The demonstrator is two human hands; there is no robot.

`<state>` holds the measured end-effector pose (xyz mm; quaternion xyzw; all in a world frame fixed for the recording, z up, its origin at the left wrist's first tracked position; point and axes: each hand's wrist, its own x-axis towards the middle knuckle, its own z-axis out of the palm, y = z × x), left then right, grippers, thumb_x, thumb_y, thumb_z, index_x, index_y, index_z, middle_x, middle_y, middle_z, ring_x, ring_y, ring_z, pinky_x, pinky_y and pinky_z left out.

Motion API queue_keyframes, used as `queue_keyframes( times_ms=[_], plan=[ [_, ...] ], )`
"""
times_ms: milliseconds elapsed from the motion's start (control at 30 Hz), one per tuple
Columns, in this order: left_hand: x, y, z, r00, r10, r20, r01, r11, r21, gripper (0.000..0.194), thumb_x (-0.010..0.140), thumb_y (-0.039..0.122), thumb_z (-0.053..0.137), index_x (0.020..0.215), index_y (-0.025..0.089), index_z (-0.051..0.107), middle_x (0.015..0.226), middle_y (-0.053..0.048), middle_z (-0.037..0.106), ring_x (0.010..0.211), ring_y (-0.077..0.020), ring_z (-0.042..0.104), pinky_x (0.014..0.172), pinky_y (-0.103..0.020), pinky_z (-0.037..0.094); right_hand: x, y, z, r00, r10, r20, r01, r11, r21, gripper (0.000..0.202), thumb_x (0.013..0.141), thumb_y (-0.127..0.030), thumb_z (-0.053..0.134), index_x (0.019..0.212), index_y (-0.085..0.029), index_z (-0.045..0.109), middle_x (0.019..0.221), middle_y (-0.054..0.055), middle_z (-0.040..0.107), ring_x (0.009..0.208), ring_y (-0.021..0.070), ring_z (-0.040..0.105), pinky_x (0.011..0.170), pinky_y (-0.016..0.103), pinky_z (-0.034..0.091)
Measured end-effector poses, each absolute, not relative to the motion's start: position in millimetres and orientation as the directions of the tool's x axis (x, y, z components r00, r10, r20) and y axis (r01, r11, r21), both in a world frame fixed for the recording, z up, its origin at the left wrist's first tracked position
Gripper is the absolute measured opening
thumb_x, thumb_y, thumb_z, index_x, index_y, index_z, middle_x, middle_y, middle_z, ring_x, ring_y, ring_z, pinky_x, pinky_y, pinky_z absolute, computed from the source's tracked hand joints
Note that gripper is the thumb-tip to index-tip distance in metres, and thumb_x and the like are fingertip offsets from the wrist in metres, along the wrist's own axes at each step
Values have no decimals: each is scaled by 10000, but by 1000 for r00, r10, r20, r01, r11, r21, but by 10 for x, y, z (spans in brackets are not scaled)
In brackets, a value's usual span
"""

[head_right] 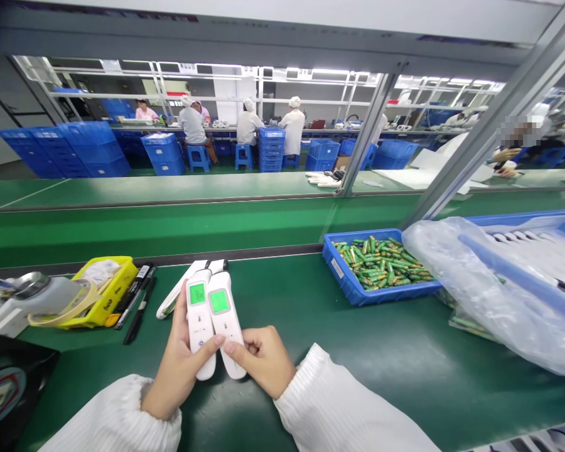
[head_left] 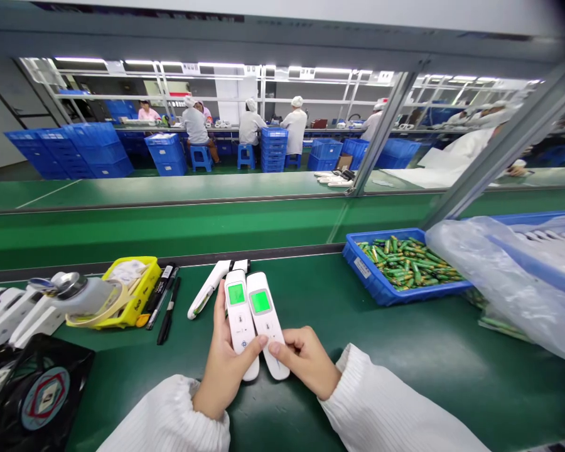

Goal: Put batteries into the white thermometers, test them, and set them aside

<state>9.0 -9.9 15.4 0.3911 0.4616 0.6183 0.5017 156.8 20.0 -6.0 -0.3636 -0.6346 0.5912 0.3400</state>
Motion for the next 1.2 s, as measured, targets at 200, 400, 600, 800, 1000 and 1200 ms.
queue_keyframes(
  times_ms=[200,400,600,800,1000,1200],
  plan=[
    [109,-114,165,-203,979,19,-257,-72,964,912,731,257,695,1432,380,125,1523,-27,244,1309,-258,373,1006,-342,401,1490,168,-108,-586,806,-85,-121,-190,-974,490,689,-585,678,697,-103,592,581,-13,481,521,82,381,491,214,302],
    [96,-111,137,-184,982,30,-207,-69,976,907,742,271,688,1429,398,110,1535,-13,211,1326,-262,344,1027,-353,376,1464,168,-125,-568,822,-35,-148,-144,-978,475,723,-572,658,741,-99,622,593,-8,489,535,88,379,498,217,298],
    [76,-109,147,-167,986,25,-223,-62,973,894,752,247,680,1430,389,116,1519,-24,252,1314,-248,362,1009,-336,399,1492,169,-112,-590,806,34,-94,-27,-995,463,794,-556,592,722,-99,608,599,-12,468,552,90,369,500,215,285],
    [108,-113,121,-160,987,-4,-231,-34,972,893,742,302,684,1434,361,124,1487,-66,313,1263,-288,428,985,-395,421,1469,121,-122,-649,756,-80,9,-97,-995,469,771,-557,623,882,-102,644,573,-29,490,435,63,384,391,186,305],
    [135,-119,93,-172,985,5,-183,-37,983,908,732,331,686,1442,329,120,1445,-86,371,1280,-304,398,1018,-438,377,1455,126,-126,-667,730,-147,-8,-204,-979,493,702,-581,667,817,-102,633,479,-53,472,361,48,390,319,154,296],
    [139,-129,111,-163,986,-19,-164,-8,986,920,734,337,681,1446,332,99,1428,-88,394,1259,-309,423,998,-439,397,1423,109,-96,-626,755,-193,3,-245,-969,421,654,-504,736,751,-110,623,450,-60,478,365,53,411,340,162,327]
  ],
)
